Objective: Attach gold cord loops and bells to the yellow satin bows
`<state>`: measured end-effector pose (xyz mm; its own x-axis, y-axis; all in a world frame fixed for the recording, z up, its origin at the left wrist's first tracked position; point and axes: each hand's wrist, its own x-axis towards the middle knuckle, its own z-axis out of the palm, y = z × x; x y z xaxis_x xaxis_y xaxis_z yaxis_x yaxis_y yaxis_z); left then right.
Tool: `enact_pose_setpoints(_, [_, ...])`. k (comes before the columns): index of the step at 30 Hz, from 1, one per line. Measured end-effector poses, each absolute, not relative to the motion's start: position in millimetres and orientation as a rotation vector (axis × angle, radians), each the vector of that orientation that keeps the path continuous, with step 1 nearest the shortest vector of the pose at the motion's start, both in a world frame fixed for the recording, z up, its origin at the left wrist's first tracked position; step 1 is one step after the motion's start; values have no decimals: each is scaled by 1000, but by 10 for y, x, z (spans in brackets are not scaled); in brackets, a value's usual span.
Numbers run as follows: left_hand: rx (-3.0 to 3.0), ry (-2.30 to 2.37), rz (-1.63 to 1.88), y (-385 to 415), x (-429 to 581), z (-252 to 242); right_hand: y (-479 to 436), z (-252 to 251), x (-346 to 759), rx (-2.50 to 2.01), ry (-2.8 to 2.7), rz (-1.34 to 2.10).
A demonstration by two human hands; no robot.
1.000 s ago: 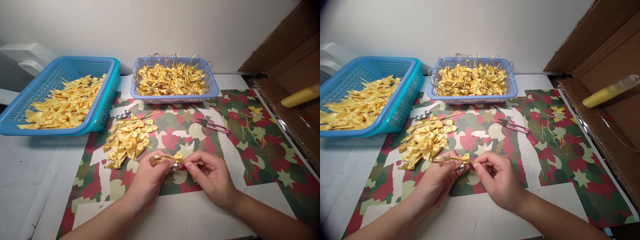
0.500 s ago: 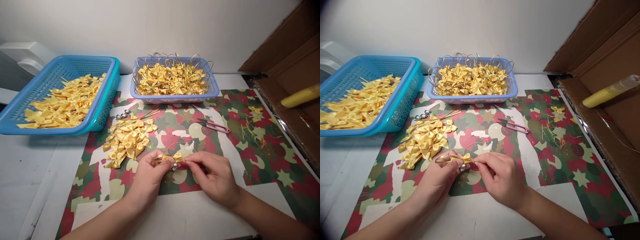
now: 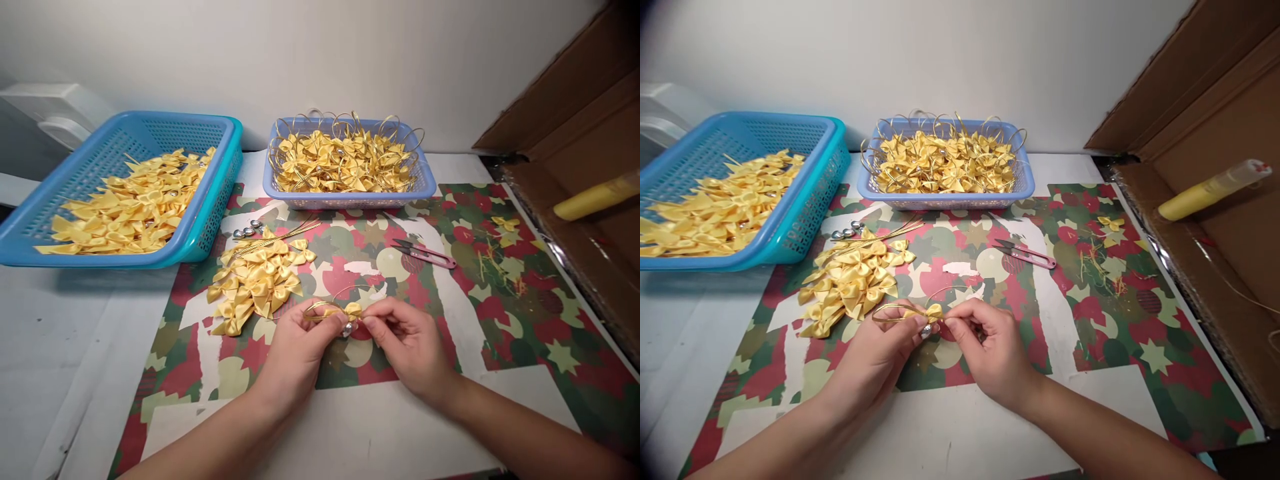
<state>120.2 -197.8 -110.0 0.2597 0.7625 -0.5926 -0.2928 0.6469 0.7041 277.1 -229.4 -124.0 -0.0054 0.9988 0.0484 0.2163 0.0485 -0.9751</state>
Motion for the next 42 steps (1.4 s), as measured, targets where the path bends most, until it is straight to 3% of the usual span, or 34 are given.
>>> enact_pose_setpoints(7, [534,1134,723,-1970,1206,-1074,-2147,-1083,2959,-1165,-1890,511])
enact_pose_setpoints(11, [567,1135,703,-1971,1202,-1072,-2136,-1050,2961,-1104,-1957,374])
enact_pose_setpoints(23, [609,1115,720,-1996,1179,-1128,-2271,-1185,2796,-1312,-1488,1033])
enact_pose_setpoints(29, [576,1079,712,-1981,1200,-1094,-2308,-1246,2709,-1304,-1273,1188])
enact_pose_setpoints(34, [581,1089,753,-1992,1215,-1122,-2323,-1261,2695,-1357,-1248,1195])
enact_pose_setpoints(42, [857,1172,815,-2004,1201,-1031,-2264,-1185,2745,-1374,-1611,770])
